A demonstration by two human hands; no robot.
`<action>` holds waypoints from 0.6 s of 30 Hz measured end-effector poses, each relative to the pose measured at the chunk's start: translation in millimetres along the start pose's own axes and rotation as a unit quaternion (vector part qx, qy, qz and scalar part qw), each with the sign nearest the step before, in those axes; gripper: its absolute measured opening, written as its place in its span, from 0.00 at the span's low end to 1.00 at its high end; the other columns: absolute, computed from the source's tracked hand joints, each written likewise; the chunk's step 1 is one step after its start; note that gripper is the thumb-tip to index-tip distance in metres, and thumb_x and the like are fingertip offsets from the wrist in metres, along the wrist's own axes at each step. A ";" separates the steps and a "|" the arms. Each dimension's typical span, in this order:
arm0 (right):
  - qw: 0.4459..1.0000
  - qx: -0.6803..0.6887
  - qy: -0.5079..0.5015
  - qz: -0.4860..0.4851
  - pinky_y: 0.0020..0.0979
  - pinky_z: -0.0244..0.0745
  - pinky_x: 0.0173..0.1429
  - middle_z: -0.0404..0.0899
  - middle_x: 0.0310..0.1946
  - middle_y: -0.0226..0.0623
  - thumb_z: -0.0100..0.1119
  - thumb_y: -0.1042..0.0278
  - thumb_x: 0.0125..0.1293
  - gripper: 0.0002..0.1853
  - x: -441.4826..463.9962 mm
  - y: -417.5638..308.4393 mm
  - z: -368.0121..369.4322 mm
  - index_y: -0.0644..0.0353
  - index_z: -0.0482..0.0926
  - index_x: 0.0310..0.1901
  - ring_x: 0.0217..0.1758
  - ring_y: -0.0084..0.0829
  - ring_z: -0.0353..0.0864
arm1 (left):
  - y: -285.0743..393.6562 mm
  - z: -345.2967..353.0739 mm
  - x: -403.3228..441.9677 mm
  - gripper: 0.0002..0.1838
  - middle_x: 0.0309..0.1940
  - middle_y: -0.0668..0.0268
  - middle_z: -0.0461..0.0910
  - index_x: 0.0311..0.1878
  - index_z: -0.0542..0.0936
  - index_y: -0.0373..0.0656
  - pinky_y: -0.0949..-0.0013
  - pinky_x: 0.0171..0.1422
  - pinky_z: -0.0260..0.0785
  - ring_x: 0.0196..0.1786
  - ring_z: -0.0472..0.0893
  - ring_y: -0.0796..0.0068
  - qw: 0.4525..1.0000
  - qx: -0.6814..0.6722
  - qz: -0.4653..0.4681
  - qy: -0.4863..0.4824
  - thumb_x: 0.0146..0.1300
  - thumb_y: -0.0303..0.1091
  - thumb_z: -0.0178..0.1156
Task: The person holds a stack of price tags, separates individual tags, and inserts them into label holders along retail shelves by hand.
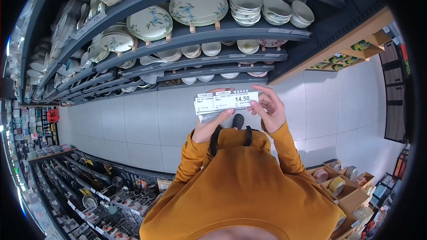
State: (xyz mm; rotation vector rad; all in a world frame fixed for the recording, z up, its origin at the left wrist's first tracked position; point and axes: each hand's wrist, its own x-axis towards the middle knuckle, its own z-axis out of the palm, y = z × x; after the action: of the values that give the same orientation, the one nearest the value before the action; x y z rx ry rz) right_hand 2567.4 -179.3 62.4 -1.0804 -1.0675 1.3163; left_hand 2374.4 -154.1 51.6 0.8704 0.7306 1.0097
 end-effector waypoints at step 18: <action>0.995 -0.078 0.009 -0.059 0.20 0.73 0.44 0.81 0.37 0.32 0.62 0.80 0.60 0.23 47.0 16.1 134.2 0.66 0.70 0.58 0.38 0.18 0.79 | 63.7 -128.4 -7.8 0.28 0.59 0.55 0.71 0.61 0.64 0.42 0.65 0.51 0.71 0.49 0.76 0.68 1.000 -0.015 0.020 -0.015 0.58 0.16 0.59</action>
State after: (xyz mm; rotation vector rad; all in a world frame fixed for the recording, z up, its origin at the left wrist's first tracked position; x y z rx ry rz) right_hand 2432.0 -134.0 70.6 -1.1243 -1.2171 1.1424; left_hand 2238.0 -109.6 47.9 0.8750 0.6735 1.0380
